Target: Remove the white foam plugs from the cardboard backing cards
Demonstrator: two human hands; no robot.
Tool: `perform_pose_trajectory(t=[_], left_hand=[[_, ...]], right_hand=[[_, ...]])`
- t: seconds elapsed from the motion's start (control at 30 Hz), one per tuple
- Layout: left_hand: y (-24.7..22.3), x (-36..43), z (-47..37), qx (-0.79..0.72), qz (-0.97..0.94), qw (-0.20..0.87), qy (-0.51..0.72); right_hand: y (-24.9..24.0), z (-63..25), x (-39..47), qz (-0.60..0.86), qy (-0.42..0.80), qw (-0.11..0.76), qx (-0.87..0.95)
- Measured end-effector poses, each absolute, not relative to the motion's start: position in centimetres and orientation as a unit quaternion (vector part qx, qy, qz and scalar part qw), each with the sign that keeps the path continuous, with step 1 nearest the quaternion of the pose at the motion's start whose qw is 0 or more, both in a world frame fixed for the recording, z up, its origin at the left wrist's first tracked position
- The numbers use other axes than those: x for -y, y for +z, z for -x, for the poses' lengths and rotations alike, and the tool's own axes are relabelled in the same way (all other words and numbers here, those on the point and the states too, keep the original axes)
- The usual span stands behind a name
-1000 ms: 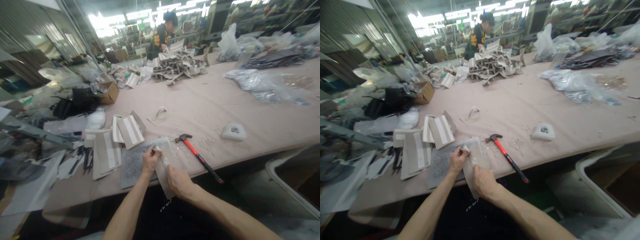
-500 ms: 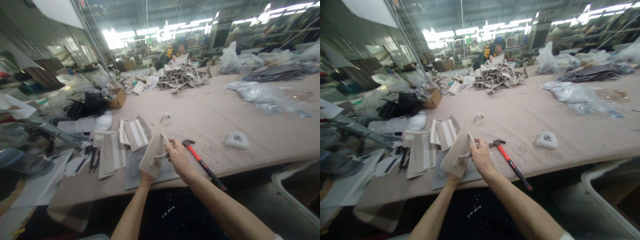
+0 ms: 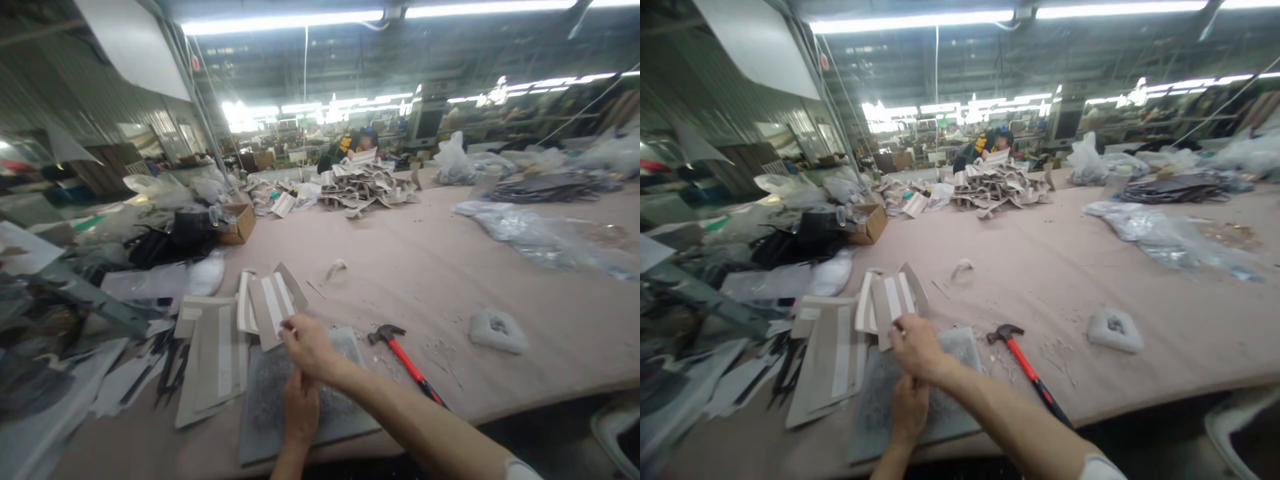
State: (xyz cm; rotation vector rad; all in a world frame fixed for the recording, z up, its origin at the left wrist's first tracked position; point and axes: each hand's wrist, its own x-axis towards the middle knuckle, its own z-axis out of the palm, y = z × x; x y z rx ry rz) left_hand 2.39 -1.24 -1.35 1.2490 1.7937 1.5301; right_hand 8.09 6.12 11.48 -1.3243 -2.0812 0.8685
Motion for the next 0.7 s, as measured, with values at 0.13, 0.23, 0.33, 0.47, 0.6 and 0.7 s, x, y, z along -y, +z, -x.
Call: perform_pose_trajectory(t=[0.13, 0.23, 0.33, 0.47, 0.6, 0.7], left_hand=[[-1.9, 1.3, -2.5, -0.650, -0.436, 0.301, 0.544], [-2.9, 1.4, -2.4, -0.656, -0.431, 0.311, 0.536], [-3.8, 1.4, -2.2, -0.653, -0.438, 0.324, 0.526], [-3.6, 1.3, -2.3, -0.662, -0.431, 0.316, 0.526], [-2.3, 1.3, -2.6, -0.674, -0.434, 0.301, 0.517], [-1.9, 1.4, -2.6, -0.669, -0.440, 0.308, 0.514]], right_hand=[[9.9, -13.3, -17.8, 0.600, 0.254, 0.215, 0.728], [8.5, -15.2, -22.5, 0.627, 0.186, 0.190, 0.732], [8.2, -15.5, -25.4, 0.612, 0.125, 0.167, 0.763], [9.1, -15.4, -27.9, 0.593, 0.085, 0.112, 0.792], [10.7, -16.4, -27.9, 0.590, 0.088, 0.057, 0.801], [11.8, -17.9, -26.0, 0.592, 0.094, 0.030, 0.800]])
